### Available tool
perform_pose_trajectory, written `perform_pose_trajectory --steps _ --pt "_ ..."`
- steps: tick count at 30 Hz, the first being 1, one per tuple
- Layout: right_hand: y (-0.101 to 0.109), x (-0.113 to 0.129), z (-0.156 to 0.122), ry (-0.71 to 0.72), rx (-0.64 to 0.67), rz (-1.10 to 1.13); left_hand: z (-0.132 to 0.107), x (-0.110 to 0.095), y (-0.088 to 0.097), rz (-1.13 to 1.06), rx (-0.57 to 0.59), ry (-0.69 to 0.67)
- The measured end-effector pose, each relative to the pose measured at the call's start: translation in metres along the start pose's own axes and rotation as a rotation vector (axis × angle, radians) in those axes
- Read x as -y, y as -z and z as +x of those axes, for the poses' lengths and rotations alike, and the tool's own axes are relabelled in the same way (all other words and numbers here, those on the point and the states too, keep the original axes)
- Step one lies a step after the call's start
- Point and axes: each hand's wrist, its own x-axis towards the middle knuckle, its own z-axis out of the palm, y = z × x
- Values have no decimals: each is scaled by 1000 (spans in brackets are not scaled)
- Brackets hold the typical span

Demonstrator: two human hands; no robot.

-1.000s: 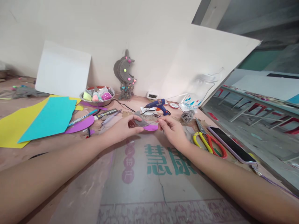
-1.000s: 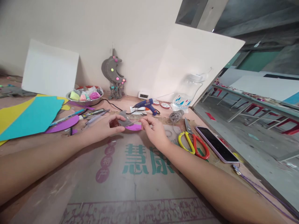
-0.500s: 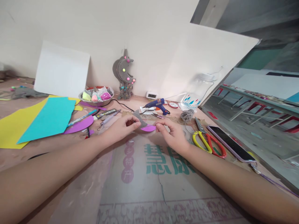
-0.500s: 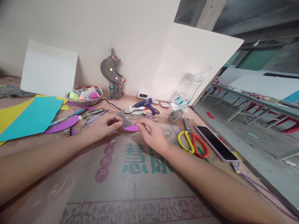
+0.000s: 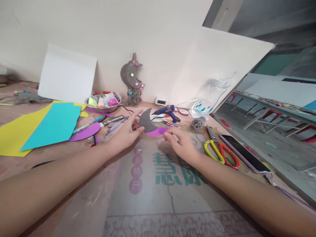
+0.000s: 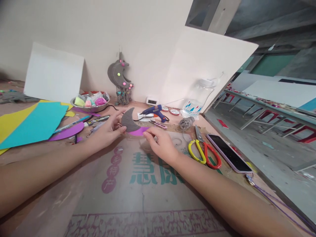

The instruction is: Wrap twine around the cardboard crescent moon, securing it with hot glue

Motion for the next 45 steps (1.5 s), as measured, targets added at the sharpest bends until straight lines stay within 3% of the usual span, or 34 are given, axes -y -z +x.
perform_pose_trajectory --steps 4,10,19,30,37,45 --pt "-2 -3 3 -39 65 -46 5 3 1 -87 -2 49" --pt "-8 -15 8 18 119 -55 3 -10 3 -165 16 128" --pt "-11 -5 15 -131 182 280 1 -15 0 -206 98 106" --pt "-13 -4 13 -220 316 431 2 -8 -2 -214 139 97" --pt "-17 -3 15 -290 339 320 2 -12 -3 -188 153 121" --pt "-22 -6 16 -261 308 419 2 -9 -5 -205 185 101"
